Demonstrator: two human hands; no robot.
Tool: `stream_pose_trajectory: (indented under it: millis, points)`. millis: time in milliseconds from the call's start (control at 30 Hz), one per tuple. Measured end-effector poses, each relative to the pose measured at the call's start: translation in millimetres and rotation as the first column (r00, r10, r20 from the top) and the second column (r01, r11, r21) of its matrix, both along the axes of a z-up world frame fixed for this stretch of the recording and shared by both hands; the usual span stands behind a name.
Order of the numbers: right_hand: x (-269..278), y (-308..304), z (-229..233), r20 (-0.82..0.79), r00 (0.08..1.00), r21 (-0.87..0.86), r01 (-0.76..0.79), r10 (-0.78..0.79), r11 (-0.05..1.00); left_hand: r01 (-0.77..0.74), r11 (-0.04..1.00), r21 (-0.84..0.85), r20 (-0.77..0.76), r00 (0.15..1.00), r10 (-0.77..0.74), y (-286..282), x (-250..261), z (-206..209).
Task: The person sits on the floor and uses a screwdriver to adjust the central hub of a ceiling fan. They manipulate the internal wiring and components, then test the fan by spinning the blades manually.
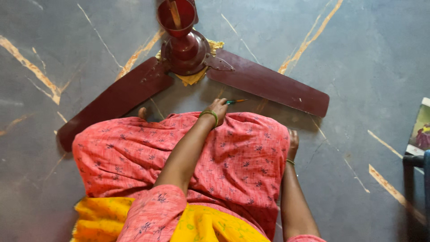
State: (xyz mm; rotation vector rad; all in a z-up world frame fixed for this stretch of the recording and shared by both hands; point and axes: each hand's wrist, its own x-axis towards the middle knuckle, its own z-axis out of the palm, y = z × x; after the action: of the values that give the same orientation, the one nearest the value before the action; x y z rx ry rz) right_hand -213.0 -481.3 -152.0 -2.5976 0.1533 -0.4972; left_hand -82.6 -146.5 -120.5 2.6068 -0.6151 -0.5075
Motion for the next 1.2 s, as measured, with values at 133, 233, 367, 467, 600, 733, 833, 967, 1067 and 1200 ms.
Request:
stream_pose_trajectory:
  millis: [133,233,367,467,600,733,833,967,1067,1200]
  points:
    - [-4.1,1.2,0.9,-0.021,1.000,0.007,0.017,-0.017,1.000,0.014,0.998,0.056,-0.070,0.997,-0.010,-23.9,6.2,15.7]
    - [-5.4,3.7,6.0,-0.027,0.999,0.055,0.024,-0.022,0.998,0.024,0.991,0.128,0.103,0.994,-0.037,-27.1,7.6,35.6]
    - [-4.3,0.5,5.1,-0.070,0.998,0.139,0.017,-0.008,0.990,-0.115,0.983,0.143,0.312,0.948,0.066,-9.2,26.4,67.2]
    - [-7.0,-4.1,-7.2,-0.019,1.000,0.109,-0.021,0.023,0.994,-0.298,0.955,-0.010,0.502,0.824,0.262,26.1,52.2,94.3]
    - [-3.7,-5.5,-22.3,0.010,0.999,0.137,-0.033,0.032,0.990,-0.441,0.827,-0.348,0.761,0.382,0.524,76.2,89.6,134.5]
    - [1.6,-10.6,-16.2,-0.011,1.000,0.179,-0.014,0.016,0.984,-0.446,0.880,-0.164,0.823,0.431,0.371,113.9,120.8,158.6]
    - [10.5,-9.8,-6.0,-0.066,0.998,0.236,0.006,0.010,0.972,-0.517,0.852,0.084,0.780,0.566,0.267,122.4,137.6,160.1]
    - [5.8,-7.1,7.3,-0.252,0.967,0.333,0.127,-0.042,0.934,-0.534,0.828,0.170,0.745,0.620,0.247,117.6,153.0,156.8]
    - [2.3,-4.0,13.8,-0.290,0.956,0.322,0.141,-0.044,0.936,-0.539,0.804,0.250,0.659,0.703,0.266,108.7,160.3,160.5]
    - [-17.8,0.3,16.3,-0.306,0.947,0.375,0.219,-0.104,0.901,-0.537,0.784,0.310,0.581,0.760,0.291,111.2,158.6,160.7]
